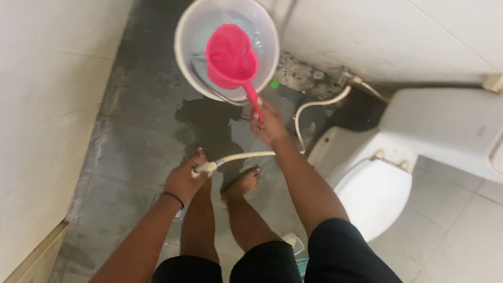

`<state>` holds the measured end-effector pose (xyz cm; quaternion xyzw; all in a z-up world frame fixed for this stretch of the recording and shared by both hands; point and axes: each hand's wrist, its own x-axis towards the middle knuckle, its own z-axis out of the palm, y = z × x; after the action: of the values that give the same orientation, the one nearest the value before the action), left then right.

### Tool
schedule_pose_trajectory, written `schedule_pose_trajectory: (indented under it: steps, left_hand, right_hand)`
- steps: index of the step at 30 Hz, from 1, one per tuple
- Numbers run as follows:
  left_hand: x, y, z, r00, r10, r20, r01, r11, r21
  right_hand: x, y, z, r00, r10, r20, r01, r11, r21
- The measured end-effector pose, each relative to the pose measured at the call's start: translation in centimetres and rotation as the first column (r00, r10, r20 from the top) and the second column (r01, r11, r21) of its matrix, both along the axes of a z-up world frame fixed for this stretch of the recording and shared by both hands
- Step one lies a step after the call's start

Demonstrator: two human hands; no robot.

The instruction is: Scrub the floor and wall tiles around a toilet using a brush and cleaning solution.

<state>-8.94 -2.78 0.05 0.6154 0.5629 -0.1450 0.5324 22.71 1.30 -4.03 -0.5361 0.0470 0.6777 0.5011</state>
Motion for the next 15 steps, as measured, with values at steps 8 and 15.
schedule_pose_trajectory:
  steps: [8,15]
  left_hand:
    - [10.3,4.0,-1.3,0.982,-0.127,0.138,0.11,0.986,0.124]
    - [17.3,1.2,-10.2,0.974,-0.152,0.166,0.171,0.98,-0.103]
  right_hand:
    - [4.7,-16.7,11.9,0.993,0.103,-0.059,-0.091,0.981,0.172]
    - [3.0,-25.4,25.8,0.815,0.282,0.507,-0.286,0.955,-0.071]
